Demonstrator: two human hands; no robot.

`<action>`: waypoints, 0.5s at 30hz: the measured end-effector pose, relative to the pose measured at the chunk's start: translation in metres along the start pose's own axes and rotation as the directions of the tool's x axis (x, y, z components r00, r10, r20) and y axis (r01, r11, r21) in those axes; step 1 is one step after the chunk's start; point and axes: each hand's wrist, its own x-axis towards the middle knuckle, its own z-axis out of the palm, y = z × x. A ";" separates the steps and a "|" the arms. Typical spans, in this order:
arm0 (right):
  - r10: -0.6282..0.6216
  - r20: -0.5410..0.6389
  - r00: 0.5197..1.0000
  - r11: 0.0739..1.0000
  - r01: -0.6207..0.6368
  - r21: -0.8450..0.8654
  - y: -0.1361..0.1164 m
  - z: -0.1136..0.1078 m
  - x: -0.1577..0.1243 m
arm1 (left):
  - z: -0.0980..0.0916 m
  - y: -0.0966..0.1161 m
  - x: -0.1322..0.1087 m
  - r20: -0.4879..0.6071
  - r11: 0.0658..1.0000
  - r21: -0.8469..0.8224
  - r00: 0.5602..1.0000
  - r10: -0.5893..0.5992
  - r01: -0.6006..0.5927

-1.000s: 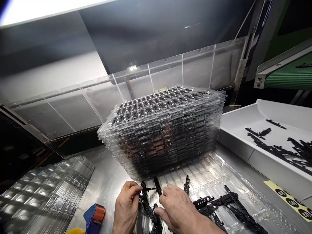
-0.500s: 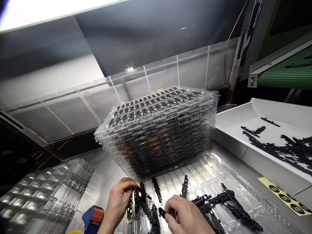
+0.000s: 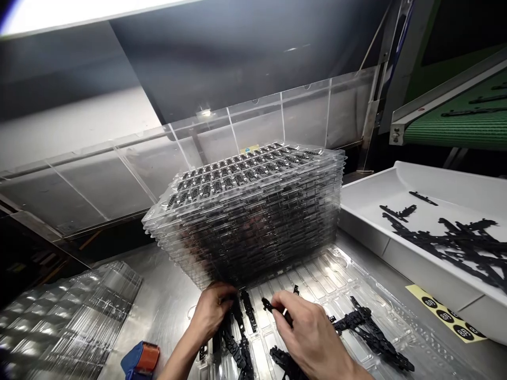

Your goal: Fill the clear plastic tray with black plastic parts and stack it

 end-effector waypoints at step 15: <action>-0.159 0.360 0.919 0.849 0.313 -0.425 -0.006 0.036 0.041 | 0.022 -0.003 -0.062 -0.004 0.934 0.261 0.967 0.254 -0.244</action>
